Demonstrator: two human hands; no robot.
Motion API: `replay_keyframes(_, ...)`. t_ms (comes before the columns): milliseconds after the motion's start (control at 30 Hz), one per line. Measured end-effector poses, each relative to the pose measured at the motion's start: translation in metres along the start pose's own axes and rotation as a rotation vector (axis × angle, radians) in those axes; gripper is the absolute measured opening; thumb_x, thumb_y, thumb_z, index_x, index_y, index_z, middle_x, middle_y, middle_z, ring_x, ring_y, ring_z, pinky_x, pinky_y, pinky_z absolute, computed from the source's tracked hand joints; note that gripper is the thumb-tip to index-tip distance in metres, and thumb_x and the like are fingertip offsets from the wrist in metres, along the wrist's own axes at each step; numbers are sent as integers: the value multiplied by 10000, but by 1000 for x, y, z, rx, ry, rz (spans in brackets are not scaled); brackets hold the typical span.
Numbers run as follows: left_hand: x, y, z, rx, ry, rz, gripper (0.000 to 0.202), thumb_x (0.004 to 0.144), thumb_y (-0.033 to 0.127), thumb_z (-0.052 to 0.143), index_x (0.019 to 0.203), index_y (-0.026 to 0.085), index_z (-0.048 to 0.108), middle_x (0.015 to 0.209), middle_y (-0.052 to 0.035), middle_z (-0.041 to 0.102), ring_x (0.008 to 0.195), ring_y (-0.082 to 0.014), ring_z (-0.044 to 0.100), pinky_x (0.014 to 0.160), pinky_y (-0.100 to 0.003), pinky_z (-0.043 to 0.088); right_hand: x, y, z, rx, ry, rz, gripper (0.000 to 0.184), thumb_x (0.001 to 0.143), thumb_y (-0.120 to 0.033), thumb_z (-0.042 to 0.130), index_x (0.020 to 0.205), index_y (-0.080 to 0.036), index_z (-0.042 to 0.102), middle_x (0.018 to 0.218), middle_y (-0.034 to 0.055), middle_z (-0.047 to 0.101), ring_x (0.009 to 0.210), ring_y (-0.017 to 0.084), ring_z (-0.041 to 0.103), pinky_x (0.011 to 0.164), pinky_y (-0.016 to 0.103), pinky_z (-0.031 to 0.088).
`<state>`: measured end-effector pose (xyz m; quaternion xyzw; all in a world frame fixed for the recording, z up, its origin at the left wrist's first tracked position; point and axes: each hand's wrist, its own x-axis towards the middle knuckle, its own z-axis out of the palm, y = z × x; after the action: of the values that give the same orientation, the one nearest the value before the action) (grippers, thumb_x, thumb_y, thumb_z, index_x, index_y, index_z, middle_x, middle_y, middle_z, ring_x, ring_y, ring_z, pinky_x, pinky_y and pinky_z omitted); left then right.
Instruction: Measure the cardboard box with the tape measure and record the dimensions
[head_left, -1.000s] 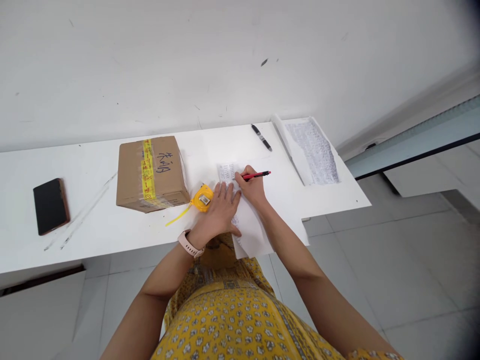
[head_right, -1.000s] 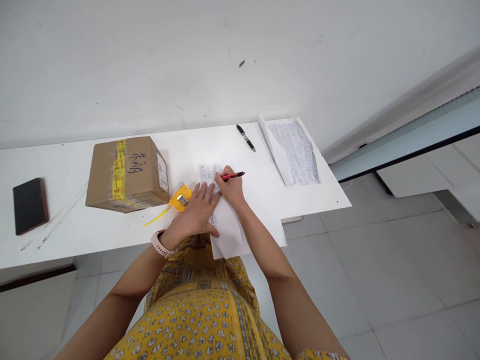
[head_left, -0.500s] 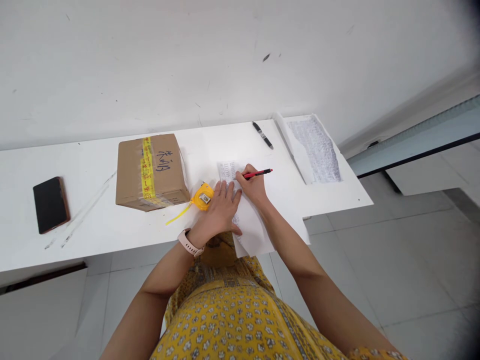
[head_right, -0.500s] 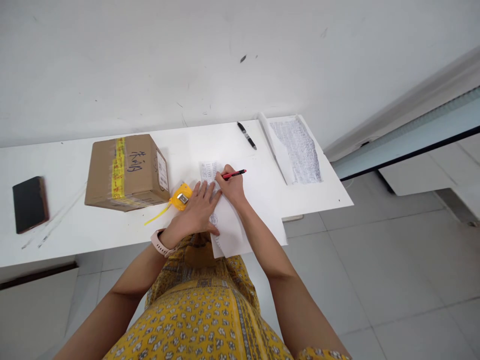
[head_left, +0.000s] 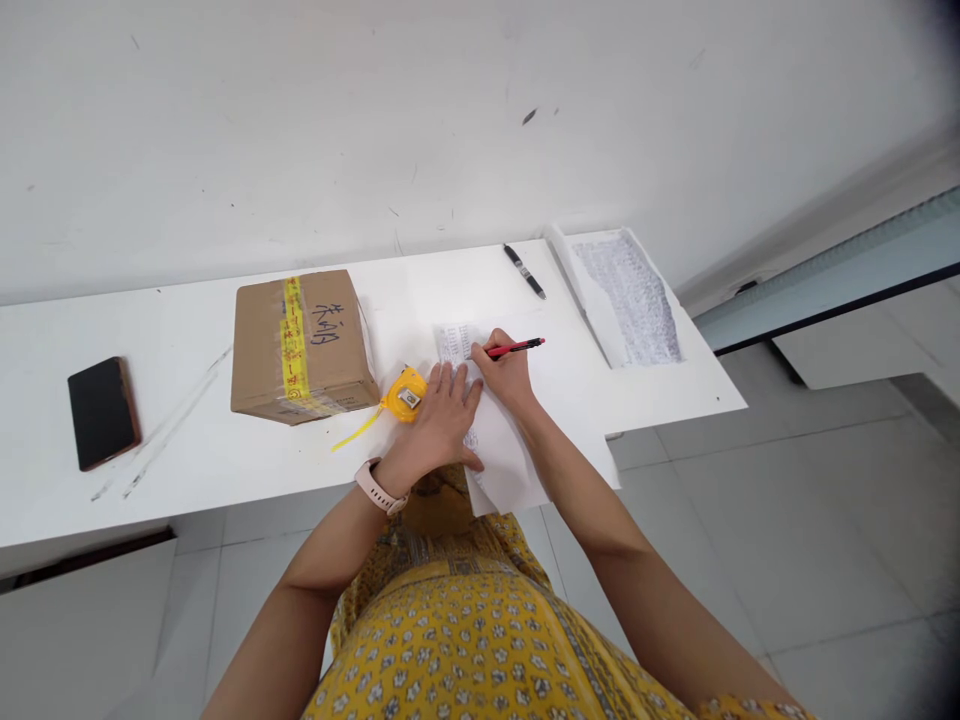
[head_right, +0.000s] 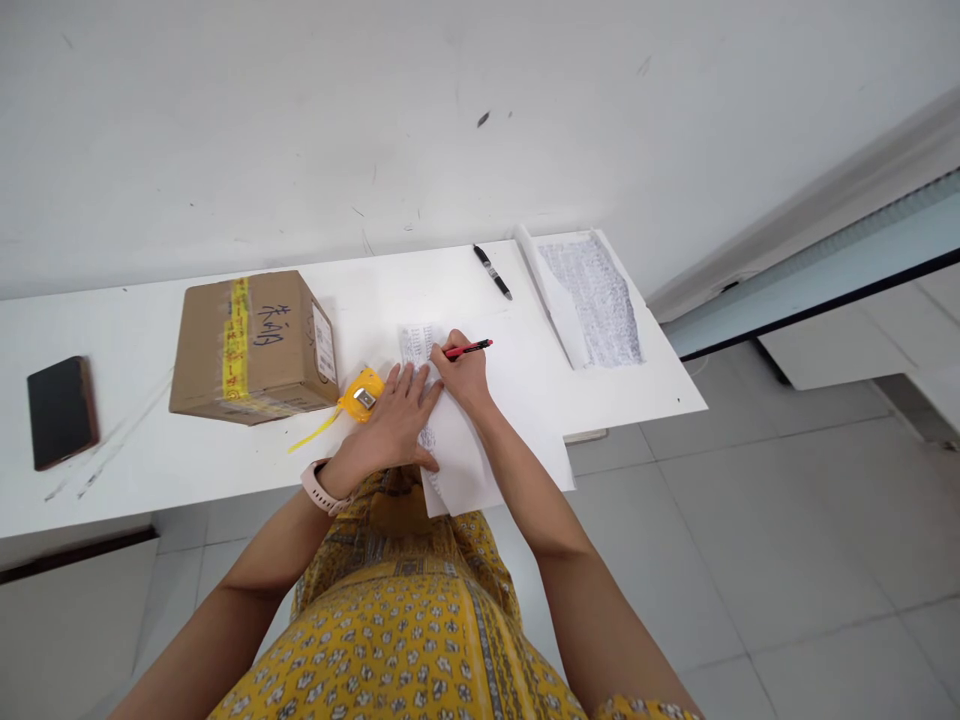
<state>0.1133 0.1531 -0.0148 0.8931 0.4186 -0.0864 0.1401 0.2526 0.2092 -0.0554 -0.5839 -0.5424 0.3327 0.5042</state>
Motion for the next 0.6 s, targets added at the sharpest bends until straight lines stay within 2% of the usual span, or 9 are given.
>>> replay_keyframes(167,0,-1,4,7,26,9,1359,501,659,871,1531,-5,283,1612,-341,153,1492,-525,90,1203,-617,-20,0,1,0,-6,28,8,301,771,-270,585,600,-239,340,564,-70,343,548,110,333,549,279,302)
replay_keyframes(600,-1,0,0,28,-2,4,1350,521,656,865,1531,-24,282,1613,-344,148,1489,-529,102,1203,-612,-9,0,-1,0,6,30,-5,302,764,-241,587,599,-239,334,547,-78,340,541,106,326,550,272,293)
